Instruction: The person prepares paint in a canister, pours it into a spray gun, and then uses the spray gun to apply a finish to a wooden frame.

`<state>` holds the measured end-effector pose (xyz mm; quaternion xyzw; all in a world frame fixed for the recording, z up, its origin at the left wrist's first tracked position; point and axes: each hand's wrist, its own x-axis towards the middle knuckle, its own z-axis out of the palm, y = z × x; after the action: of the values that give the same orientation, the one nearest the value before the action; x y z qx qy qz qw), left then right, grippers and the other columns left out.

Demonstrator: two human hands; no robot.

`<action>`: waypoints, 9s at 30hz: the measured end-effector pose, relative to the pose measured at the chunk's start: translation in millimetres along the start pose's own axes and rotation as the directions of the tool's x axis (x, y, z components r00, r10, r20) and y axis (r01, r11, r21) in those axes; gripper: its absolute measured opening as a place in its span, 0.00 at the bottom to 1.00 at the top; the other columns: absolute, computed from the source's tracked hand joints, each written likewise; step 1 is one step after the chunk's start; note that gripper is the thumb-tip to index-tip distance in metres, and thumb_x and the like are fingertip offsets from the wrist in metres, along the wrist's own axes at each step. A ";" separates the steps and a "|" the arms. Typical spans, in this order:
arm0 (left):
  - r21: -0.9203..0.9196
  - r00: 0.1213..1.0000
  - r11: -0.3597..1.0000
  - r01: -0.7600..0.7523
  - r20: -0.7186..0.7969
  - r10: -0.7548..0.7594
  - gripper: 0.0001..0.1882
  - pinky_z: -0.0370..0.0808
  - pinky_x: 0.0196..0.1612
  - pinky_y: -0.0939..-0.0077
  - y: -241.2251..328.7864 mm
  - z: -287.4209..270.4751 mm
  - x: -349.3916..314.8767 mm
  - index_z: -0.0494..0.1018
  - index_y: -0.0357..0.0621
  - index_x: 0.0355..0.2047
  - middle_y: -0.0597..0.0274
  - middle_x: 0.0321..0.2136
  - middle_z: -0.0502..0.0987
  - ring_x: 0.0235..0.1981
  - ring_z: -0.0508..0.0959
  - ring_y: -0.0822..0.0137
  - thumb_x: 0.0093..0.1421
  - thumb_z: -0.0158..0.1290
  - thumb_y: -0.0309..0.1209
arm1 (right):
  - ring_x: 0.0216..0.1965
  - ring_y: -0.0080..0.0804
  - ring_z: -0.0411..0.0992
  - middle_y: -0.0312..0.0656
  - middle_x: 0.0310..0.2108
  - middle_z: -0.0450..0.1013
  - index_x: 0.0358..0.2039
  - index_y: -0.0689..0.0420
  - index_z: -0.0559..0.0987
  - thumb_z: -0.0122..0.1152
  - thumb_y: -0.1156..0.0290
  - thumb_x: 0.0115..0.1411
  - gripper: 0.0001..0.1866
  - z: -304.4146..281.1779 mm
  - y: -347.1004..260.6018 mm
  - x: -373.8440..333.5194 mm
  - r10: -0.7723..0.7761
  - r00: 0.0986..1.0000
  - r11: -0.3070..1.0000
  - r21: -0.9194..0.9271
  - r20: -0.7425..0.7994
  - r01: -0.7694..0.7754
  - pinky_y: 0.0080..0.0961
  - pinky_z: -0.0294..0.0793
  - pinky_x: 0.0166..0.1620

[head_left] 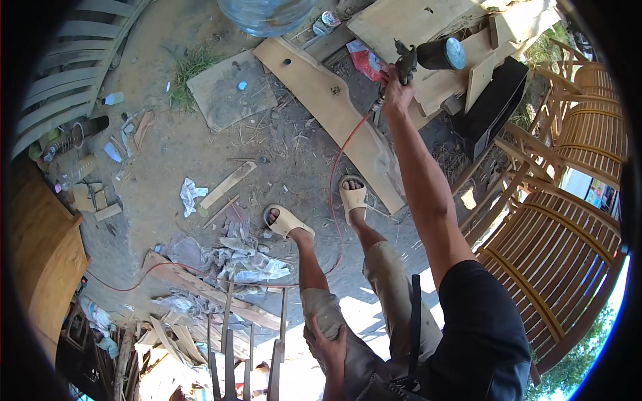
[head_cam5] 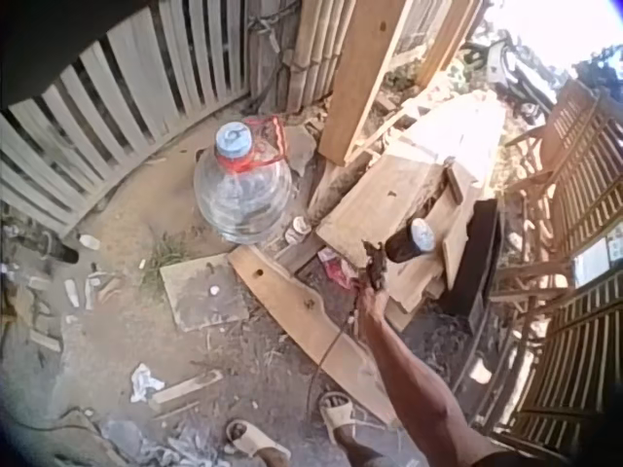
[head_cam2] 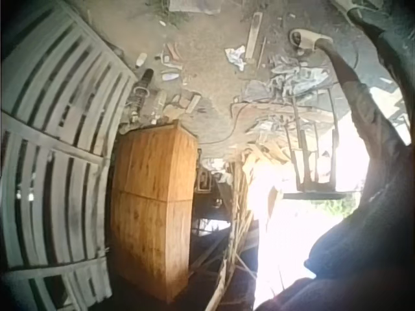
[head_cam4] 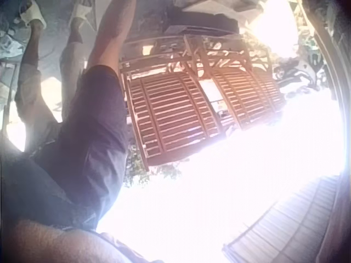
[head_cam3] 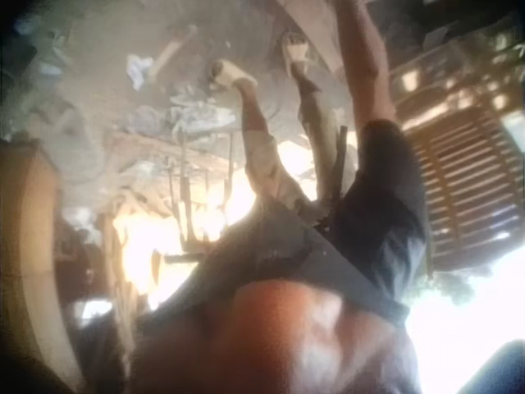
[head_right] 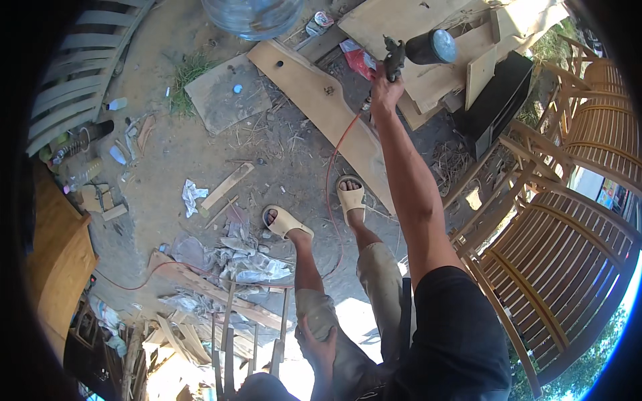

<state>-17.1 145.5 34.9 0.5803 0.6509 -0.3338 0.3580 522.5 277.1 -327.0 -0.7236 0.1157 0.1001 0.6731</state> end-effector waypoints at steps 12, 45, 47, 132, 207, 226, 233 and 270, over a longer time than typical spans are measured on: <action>0.082 0.999 0.995 -0.048 -0.014 0.049 0.49 0.68 0.62 0.42 -4.3 10.7 1.0 0.57 0.56 0.70 0.38 0.63 0.62 0.64 0.66 0.37 0.50 0.71 0.40 | 0.43 0.45 0.82 0.46 0.44 0.79 0.51 0.64 0.75 0.72 0.62 0.63 0.24 -92.3 15.0 82.8 0.297 0.955 0.950 0.098 0.002 -0.296 0.39 0.81 0.41; 0.093 0.997 0.993 -0.072 -0.032 0.075 0.50 0.69 0.61 0.42 -8.7 24.2 -6.9 0.57 0.57 0.70 0.39 0.61 0.63 0.62 0.67 0.37 0.50 0.71 0.41 | 0.28 0.27 0.77 0.40 0.29 0.79 0.34 0.62 0.82 0.76 0.60 0.55 0.17 -102.1 17.1 107.7 0.226 0.971 0.841 -0.488 -0.073 -0.232 0.25 0.75 0.32; 0.100 0.997 0.992 -0.078 -0.023 0.080 0.50 0.69 0.61 0.42 -3.1 23.4 -5.4 0.57 0.57 0.71 0.39 0.61 0.63 0.62 0.67 0.37 0.50 0.71 0.41 | 0.28 0.28 0.77 0.40 0.30 0.79 0.36 0.61 0.83 0.75 0.58 0.55 0.19 -108.2 8.2 112.5 0.244 0.968 0.853 -0.464 -0.054 -0.241 0.26 0.75 0.32; 0.565 0.416 -0.234 -0.792 0.218 -0.883 0.47 0.77 0.61 0.61 -570.0 74.6 -197.3 0.65 0.30 0.63 0.46 0.57 0.77 0.56 0.80 0.55 0.68 0.41 0.68 | 0.48 0.34 0.73 0.45 0.53 0.75 0.68 0.66 0.65 0.43 0.17 0.57 0.62 61.6 -117.0 -1604.0 0.913 -0.338 0.408 0.543 -0.229 0.734 0.34 0.70 0.57; 0.726 0.070 0.085 -0.682 0.181 -0.981 0.56 0.74 0.64 0.53 -440.2 -44.0 -328.5 0.49 0.31 0.73 0.42 0.68 0.63 0.65 0.71 0.52 0.65 0.45 0.70 | 0.41 0.29 0.81 0.46 0.46 0.80 0.61 0.70 0.71 0.39 0.19 0.61 0.58 75.8 -270.6 -1588.8 0.824 -0.320 0.504 0.347 -0.468 0.791 0.25 0.81 0.48; 0.472 0.177 -0.148 -0.869 0.017 -0.984 0.55 0.77 0.60 0.60 -616.5 -79.7 -382.2 0.63 0.29 0.67 0.43 0.60 0.74 0.57 0.78 0.53 0.63 0.45 0.73 | 0.38 0.30 0.82 0.48 0.43 0.81 0.55 0.72 0.75 0.41 0.21 0.62 0.56 179.3 -386.6 -1637.6 0.677 -0.523 0.680 0.167 -0.518 0.714 0.24 0.85 0.42; 0.291 0.167 -0.216 -0.932 -0.183 -0.969 0.53 0.80 0.56 0.61 -787.8 -174.5 -402.4 0.67 0.29 0.64 0.40 0.56 0.77 0.52 0.82 0.54 0.64 0.45 0.73 | 0.38 0.34 0.84 0.50 0.45 0.81 0.56 0.68 0.76 0.44 0.23 0.63 0.52 272.9 -503.2 -1602.7 0.601 -0.750 0.768 -0.060 -0.276 0.638 0.28 0.87 0.40; 0.294 0.116 -0.409 -0.864 -0.674 -0.730 0.45 0.69 0.67 0.62 -982.3 -427.0 -119.7 0.66 0.34 0.65 0.48 0.59 0.75 0.59 0.75 0.58 0.71 0.37 0.67 | 0.29 0.38 0.84 0.61 0.34 0.81 0.44 0.82 0.75 0.47 0.22 0.60 0.58 403.8 -669.7 -1331.7 0.369 -0.821 0.899 -0.392 0.435 0.197 0.28 0.88 0.34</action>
<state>-1019.1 344.8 378.2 0.2187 0.2683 0.9063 0.2426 -540.1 768.2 680.3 -0.1750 -0.4966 0.8355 0.1570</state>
